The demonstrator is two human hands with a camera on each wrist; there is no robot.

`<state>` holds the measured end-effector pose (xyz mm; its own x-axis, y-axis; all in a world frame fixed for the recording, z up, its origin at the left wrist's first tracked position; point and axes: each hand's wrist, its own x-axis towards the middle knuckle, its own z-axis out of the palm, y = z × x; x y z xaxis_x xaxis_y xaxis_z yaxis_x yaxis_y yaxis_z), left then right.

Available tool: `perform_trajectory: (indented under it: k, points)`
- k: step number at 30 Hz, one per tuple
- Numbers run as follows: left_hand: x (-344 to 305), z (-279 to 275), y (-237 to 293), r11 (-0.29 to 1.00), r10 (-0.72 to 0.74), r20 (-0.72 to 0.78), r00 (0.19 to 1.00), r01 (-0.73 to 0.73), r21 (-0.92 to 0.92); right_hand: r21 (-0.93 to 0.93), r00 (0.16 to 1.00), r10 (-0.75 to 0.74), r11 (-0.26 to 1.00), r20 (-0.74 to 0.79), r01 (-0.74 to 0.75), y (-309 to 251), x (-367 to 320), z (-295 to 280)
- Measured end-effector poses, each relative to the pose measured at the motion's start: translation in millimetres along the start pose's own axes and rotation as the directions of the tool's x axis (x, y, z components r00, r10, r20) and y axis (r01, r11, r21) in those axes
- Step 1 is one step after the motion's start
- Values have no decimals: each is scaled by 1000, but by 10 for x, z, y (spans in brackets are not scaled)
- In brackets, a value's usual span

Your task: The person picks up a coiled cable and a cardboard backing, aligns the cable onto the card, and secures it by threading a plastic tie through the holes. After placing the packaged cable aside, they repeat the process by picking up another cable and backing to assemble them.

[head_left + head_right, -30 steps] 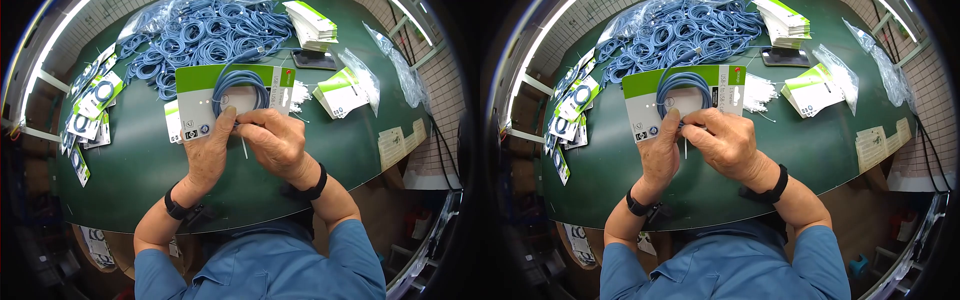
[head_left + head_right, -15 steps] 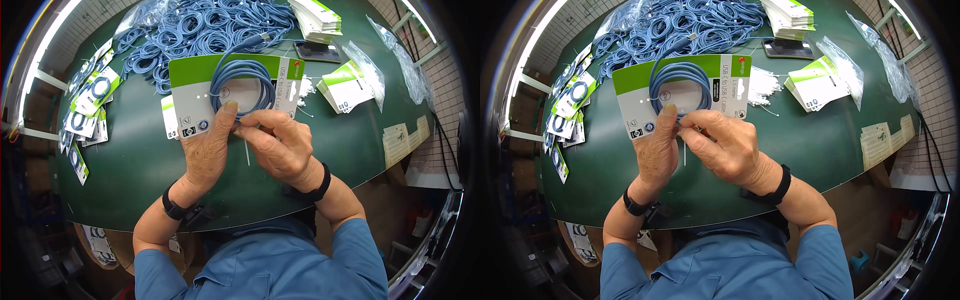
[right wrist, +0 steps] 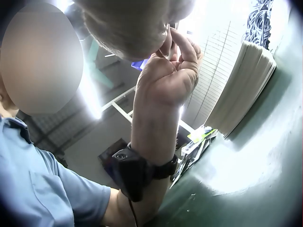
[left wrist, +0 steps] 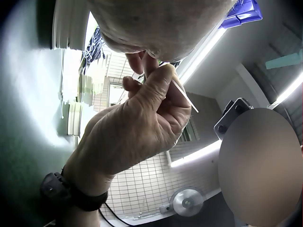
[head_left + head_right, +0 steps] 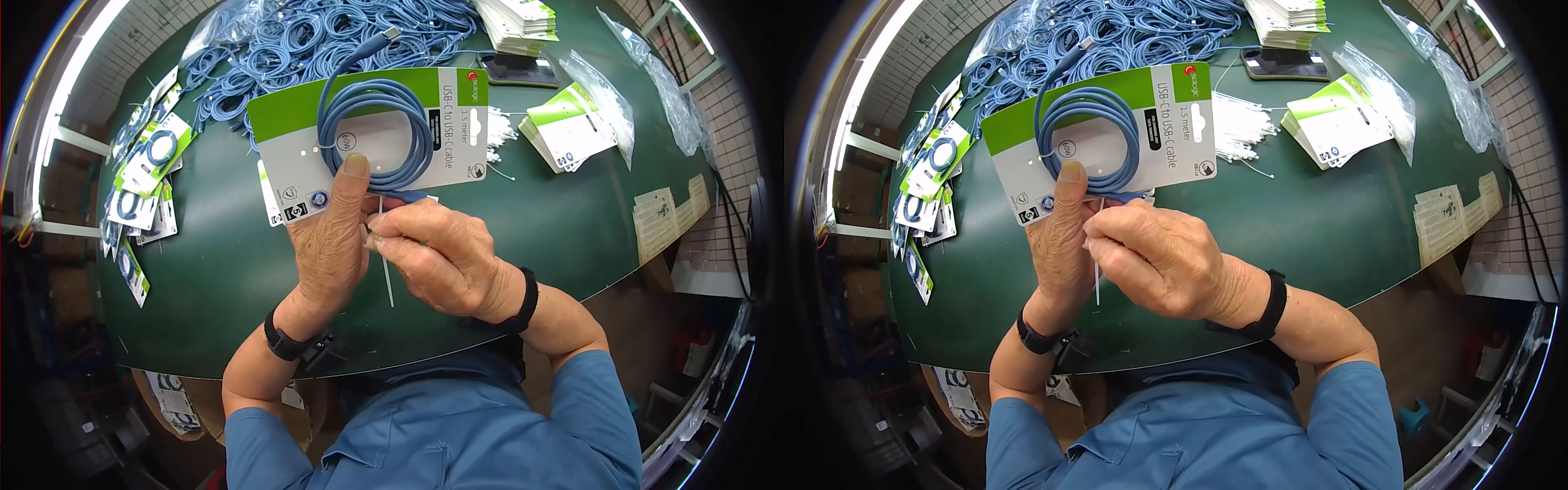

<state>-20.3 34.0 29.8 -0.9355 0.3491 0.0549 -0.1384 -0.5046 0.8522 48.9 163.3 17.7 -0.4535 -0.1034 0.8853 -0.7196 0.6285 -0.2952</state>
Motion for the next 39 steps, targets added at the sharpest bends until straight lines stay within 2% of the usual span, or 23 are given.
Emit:
perform_trajectory:
  k: [3,11,15,18,28,32,35,38,39]
  points:
    - [-11,30,25,999,-13,17,1000,13,-41,83,1000,-5,997,-3,5,-13,-10,23]
    - [-29,59,40,1000,-5,-12,1000,5,-25,155,1000,-21,988,-9,22,25,-46,42]
    - [-49,84,58,999,15,13,1000,-15,-33,167,999,-22,986,-26,26,48,-62,37]
    - [-53,91,39,999,21,-29,999,-20,31,169,1000,-3,986,-21,6,47,-63,23]
    - [-67,25,20,998,-31,-5,1000,31,-52,187,1000,0,982,-17,3,50,-56,25]
    - [-61,15,-19,997,9,7,1000,-9,-72,185,1000,13,983,-13,-10,57,-15,-1]
    - [-42,-16,-69,995,59,19,998,-57,-83,81,999,40,996,-1,-40,57,14,-17]
    - [2,-49,-157,978,197,-15,980,-195,72,23,998,57,998,-9,-56,54,57,-17]
    - [-1,-56,-173,978,203,-21,979,-201,64,-5,997,69,998,-18,-69,54,65,-25]
